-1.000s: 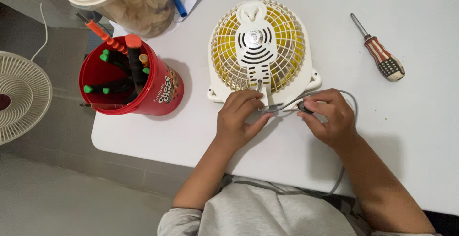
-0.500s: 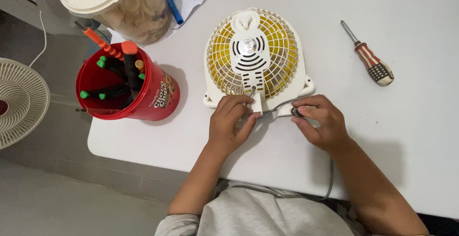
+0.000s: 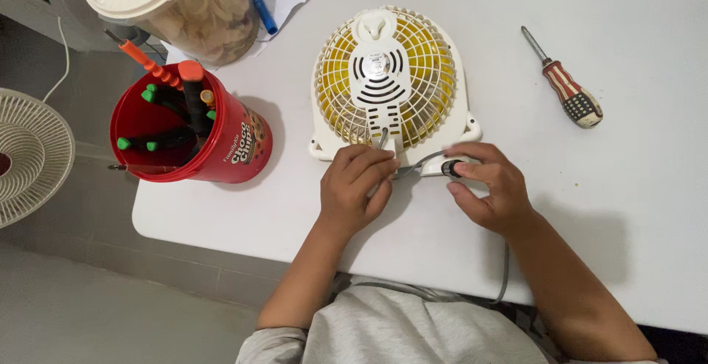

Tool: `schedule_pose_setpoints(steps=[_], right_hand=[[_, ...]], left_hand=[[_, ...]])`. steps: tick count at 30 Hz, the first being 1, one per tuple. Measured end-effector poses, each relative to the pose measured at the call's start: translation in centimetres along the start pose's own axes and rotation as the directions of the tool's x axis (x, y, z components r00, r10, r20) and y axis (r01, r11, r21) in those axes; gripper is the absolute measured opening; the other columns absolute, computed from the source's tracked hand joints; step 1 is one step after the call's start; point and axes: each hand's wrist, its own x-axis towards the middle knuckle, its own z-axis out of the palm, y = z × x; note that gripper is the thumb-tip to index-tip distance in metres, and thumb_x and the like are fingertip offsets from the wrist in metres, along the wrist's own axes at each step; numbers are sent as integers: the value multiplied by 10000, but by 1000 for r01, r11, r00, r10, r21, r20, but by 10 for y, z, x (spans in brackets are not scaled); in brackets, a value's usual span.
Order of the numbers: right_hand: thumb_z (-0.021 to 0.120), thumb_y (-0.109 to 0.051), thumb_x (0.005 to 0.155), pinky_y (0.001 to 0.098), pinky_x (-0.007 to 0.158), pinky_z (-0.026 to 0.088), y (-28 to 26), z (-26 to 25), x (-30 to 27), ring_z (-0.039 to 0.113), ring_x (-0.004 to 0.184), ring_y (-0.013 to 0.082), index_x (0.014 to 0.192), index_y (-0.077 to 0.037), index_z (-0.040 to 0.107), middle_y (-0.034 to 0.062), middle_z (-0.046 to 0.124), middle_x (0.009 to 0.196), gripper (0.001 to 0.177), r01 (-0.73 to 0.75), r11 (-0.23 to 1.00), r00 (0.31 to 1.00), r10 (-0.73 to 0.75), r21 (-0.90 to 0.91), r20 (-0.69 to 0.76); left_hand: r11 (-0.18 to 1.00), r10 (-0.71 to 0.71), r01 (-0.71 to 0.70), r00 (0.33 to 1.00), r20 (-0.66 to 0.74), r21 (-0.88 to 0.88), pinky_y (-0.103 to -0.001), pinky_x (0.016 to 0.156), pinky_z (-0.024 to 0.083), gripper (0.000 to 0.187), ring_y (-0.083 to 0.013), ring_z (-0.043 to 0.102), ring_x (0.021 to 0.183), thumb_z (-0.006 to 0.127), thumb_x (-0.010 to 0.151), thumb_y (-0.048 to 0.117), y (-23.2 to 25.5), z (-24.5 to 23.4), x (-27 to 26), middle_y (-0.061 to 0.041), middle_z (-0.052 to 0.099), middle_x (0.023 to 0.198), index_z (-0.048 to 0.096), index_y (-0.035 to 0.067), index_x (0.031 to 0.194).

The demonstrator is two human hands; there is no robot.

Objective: The person assembles a small white and yellow fan on a white table using a screwdriver. They tighten screws on the fan base and cage, then flip the fan to reveal a yellow front with a cartoon face.

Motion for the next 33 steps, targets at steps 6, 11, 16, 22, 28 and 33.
schedule_pose_setpoints(steps=[6,11,16,22,28,33], right_hand=[[828,37,841,327,865,634,-1,2,1,743,1052,269,1142,-130,486,159,706,1155,485,19,999,1000,-19,32,-4],[905,-51,818,291,831,630,-2,5,0,732,1062,240,1112,-133,491,129,665,1166,515,-10,1000,1000,10,-18,-30],[749,85,863,339,868,634,-7,-2,2,741,1097,274,1135,-111,498,177,696,1247,418,4,1000,999,-5,21,46],[827,-3,862,311,818,646,-11,6,8,737,1035,266,1127,-122,501,159,664,1150,437,-9,1000,1000,10,-28,15],[720,91,857,369,828,623,-12,0,5,738,1046,279,1138,-121,496,168,694,1260,417,-45,999,994,45,-1,104],[807,35,913,324,831,648,-6,7,2,745,1054,231,1147,-140,518,92,680,1245,411,-10,998,997,14,-54,70]], left_hand=[[993,-109,109,994,9,-42,-355,818,570,179,-256,660,1055,843,828,109,10,3,2,-36,700,1084,726,84,961],[992,-128,128,992,21,-21,-383,863,552,171,-281,635,1074,839,829,98,13,8,3,-66,675,1071,681,72,891],[992,-120,121,992,31,-36,-398,864,548,165,-293,624,1071,824,828,62,10,8,5,-65,666,1047,667,59,880],[990,-118,123,990,80,-65,-407,885,551,186,-299,613,1098,811,786,36,3,6,7,-71,658,1061,663,52,899],[986,-113,125,987,112,-107,-398,879,547,208,-302,607,1104,808,790,27,-4,5,14,-68,645,1046,663,46,937],[979,-103,127,983,152,-157,-401,907,539,236,-302,605,1099,807,776,22,-13,1,23,-69,643,1045,661,45,960]])
